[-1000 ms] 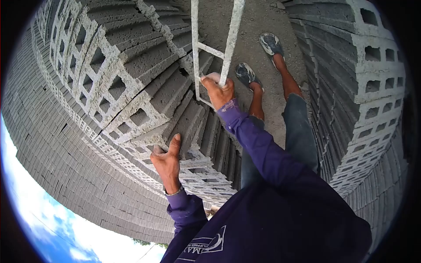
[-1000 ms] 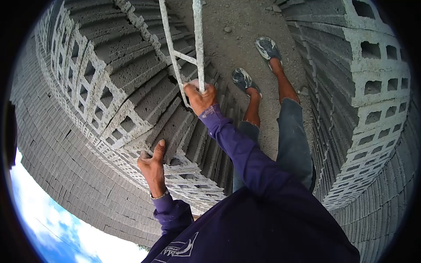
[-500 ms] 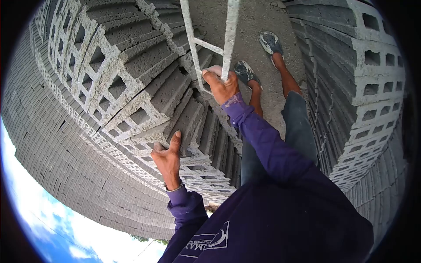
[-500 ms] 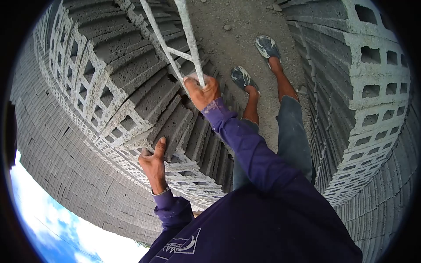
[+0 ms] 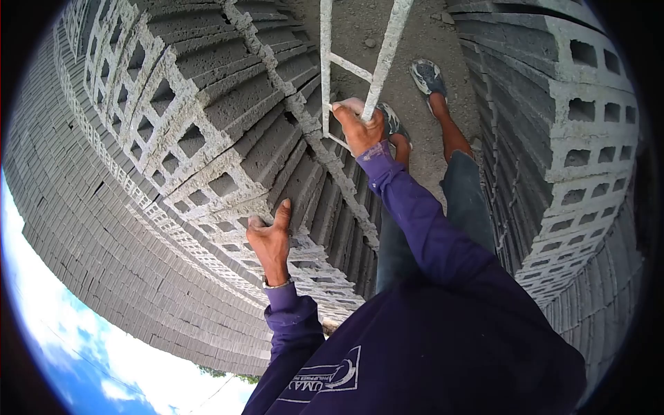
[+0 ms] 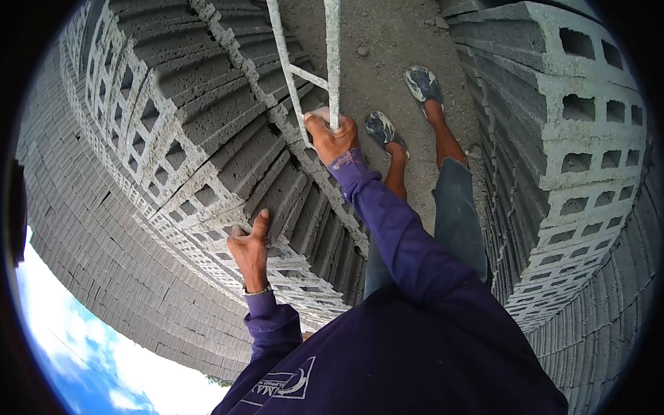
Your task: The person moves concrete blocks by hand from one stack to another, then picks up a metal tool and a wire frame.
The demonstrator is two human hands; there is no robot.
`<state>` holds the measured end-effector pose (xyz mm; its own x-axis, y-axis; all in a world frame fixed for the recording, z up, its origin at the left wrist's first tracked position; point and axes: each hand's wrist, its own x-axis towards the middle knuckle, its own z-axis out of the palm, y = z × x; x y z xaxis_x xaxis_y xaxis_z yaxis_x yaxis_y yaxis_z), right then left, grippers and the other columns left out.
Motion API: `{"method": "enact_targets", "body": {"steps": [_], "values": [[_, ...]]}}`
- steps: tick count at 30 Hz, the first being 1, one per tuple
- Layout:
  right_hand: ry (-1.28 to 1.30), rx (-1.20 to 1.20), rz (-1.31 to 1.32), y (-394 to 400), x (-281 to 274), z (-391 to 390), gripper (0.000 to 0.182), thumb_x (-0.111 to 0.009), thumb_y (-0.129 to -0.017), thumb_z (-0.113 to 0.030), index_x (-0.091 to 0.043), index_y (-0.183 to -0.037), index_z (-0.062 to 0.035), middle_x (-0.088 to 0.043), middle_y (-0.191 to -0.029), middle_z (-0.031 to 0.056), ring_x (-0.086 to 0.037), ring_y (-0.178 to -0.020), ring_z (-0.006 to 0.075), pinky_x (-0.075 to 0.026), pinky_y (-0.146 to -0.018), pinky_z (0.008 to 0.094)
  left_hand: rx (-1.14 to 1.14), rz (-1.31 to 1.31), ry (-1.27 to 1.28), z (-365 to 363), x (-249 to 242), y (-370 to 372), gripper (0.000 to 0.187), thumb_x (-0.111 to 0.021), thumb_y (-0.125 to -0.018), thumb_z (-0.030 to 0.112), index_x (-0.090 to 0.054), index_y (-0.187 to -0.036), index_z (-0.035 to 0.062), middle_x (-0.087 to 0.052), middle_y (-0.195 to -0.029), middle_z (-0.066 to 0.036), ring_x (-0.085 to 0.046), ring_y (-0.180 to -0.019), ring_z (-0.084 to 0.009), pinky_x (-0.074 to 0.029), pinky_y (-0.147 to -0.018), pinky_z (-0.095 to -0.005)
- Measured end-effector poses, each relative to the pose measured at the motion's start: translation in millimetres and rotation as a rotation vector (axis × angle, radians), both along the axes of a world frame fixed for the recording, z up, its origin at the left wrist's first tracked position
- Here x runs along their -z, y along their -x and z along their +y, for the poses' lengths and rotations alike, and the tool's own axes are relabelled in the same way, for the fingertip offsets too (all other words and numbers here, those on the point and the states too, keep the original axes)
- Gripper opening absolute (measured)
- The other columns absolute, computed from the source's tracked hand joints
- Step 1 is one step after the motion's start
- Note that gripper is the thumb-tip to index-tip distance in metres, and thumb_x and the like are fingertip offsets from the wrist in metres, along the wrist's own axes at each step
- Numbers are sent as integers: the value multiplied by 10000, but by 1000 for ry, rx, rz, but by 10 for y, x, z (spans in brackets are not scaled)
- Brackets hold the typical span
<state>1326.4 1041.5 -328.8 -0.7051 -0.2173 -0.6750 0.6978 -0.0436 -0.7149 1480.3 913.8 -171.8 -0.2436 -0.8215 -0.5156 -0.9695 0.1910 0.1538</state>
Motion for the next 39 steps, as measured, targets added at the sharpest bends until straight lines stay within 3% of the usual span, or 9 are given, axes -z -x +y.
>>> {"method": "enact_targets", "body": {"steps": [7, 9, 13, 19, 21, 25, 29, 31, 39], "values": [[-108, 23, -189, 114, 82, 736, 256, -655, -835, -238, -689, -801, 13, -532, -598, -26, -487, -566, 80, -372, -506, 285, 13, 310, 196, 340, -332, -186, 452, -673, -901, 368, -662, -1079, -47, -667, -1039, -188, -623, -966, -198, -483, -835, -309], [-105, 64, -302, 118, -1, 833, 233, -695, -806, -260, -678, -749, -34, -496, -575, -34, -433, -475, 71, -318, -424, 275, -135, 159, 158, 495, -546, -390, 433, -660, -910, 350, -665, -1075, -50, -691, -994, -160, -644, -926, -220, -492, -845, -340], [-147, 64, -361, -73, -37, 903, 244, -697, -794, -283, -677, -765, -41, -504, -591, -27, -443, -467, 94, -342, -421, 285, 418, -62, 276, 713, -189, -709, 608, -726, -818, 457, -644, -1050, -99, -663, -913, -237, -612, -953, -359, -471, -869, -396], [-45, 19, -331, -374, -188, 990, 242, -677, -819, -263, -692, -800, -22, -561, -625, -24, -480, -534, 93, -382, -510, 277, 264, -280, 248, 736, 230, -703, 862, -667, -746, 610, -599, -952, -224, -618, -928, -379, -584, -992, -469, -251, -1117, -446], [-103, 23, -312, -518, -209, 947, 262, -662, -822, -267, -690, -827, -7, -553, -612, -24, -477, -548, 87, -375, -519, 278, 319, -224, 356, 674, 363, -855, 746, -725, -721, 582, -576, -697, -148, -585, -748, -327, -538, -832, -471, -351, -930, -497], [-84, 55, -337, -855, -185, 837, 284, -664, -807, -285, -673, -776, -2, -582, -671, 25, -516, -642, 131, -427, -626, 311, 76, -188, 127, 686, 137, -672, 753, -741, -703, 514, -608, -861, -210, -606, -910, -398, -591, -933, -486, -365, -1033, -446], [89, 56, -222, -811, -422, 849, 224, -632, -860, -229, -647, -802, -12, -559, -653, 8, -496, -643, 93, -415, -629, 271, -62, 252, 41, 611, -28, -934, 566, -825, -706, 337, -615, -875, -160, -650, -796, -218, -599, -787, -307, -456, -751, -392], [102, 123, 149, -846, -369, 766, 214, -618, -878, -204, -652, -808, -4, -526, -624, -31, -449, -580, 57, -381, -544, 266, -150, 84, -78, 636, -398, -684, 486, -834, -720, 267, -598, -835, -141, -617, -772, -113, -544, -735, -206, -426, -658, -365], [75, 192, -67, -988, -292, 296, 284, -645, -828, -257, -666, -791, 24, -575, -630, 34, -499, -617, 117, -421, -560, 316, -48, 60, -36, 616, -368, -684, 430, -822, -739, 274, -580, -762, -81, -572, -735, -77, -484, -670, -172, -419, -624, -314]]}}
